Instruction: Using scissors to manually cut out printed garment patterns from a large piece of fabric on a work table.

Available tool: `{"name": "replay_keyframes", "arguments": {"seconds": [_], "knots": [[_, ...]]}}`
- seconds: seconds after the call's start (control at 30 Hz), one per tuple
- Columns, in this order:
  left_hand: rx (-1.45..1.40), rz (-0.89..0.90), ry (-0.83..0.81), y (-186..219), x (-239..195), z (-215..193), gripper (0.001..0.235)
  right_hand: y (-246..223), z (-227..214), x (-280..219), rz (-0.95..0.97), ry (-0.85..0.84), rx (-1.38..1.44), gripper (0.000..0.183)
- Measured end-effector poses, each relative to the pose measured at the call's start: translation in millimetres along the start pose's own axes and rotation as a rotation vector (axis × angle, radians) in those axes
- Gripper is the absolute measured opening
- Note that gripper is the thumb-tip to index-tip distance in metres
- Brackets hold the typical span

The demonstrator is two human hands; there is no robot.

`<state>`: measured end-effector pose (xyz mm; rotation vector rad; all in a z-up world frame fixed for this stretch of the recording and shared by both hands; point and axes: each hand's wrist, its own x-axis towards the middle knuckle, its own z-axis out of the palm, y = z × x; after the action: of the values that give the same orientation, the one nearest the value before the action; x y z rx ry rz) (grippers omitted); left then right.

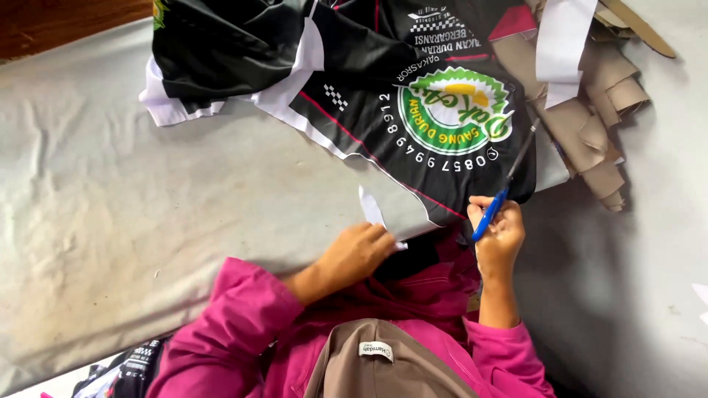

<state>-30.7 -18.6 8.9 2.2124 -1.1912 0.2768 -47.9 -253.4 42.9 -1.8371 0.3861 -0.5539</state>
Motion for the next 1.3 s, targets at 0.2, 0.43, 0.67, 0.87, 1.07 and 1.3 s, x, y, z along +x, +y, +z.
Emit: {"name": "replay_keyframes", "arguments": {"seconds": [0.2, 0.43, 0.67, 0.87, 1.07, 1.3], "knots": [[-0.266, 0.023, 0.041, 24, 21, -31, 0.013, 27, -5, -14, 0.105, 0.365, 0.119, 0.027], [0.411, -0.229, 0.281, -118, 26, -30, 0.036, 98, -12, 3, 0.247, 0.368, 0.244, 0.029], [0.618, -0.169, 0.247, -121, 23, -20, 0.011, 101, -38, 1, 0.245, 0.369, 0.312, 0.026], [0.559, -0.107, 0.153, -79, 7, -32, 0.007, 105, -92, -4, 0.184, 0.307, 0.206, 0.024], [0.260, -0.215, 0.069, -63, -2, -56, 0.006, 59, -111, -6, 0.314, 0.301, 0.121, 0.022], [0.471, -0.760, 0.398, -182, -31, -103, 0.013, 48, -105, -10, 0.372, 0.292, 0.081, 0.020]]}}
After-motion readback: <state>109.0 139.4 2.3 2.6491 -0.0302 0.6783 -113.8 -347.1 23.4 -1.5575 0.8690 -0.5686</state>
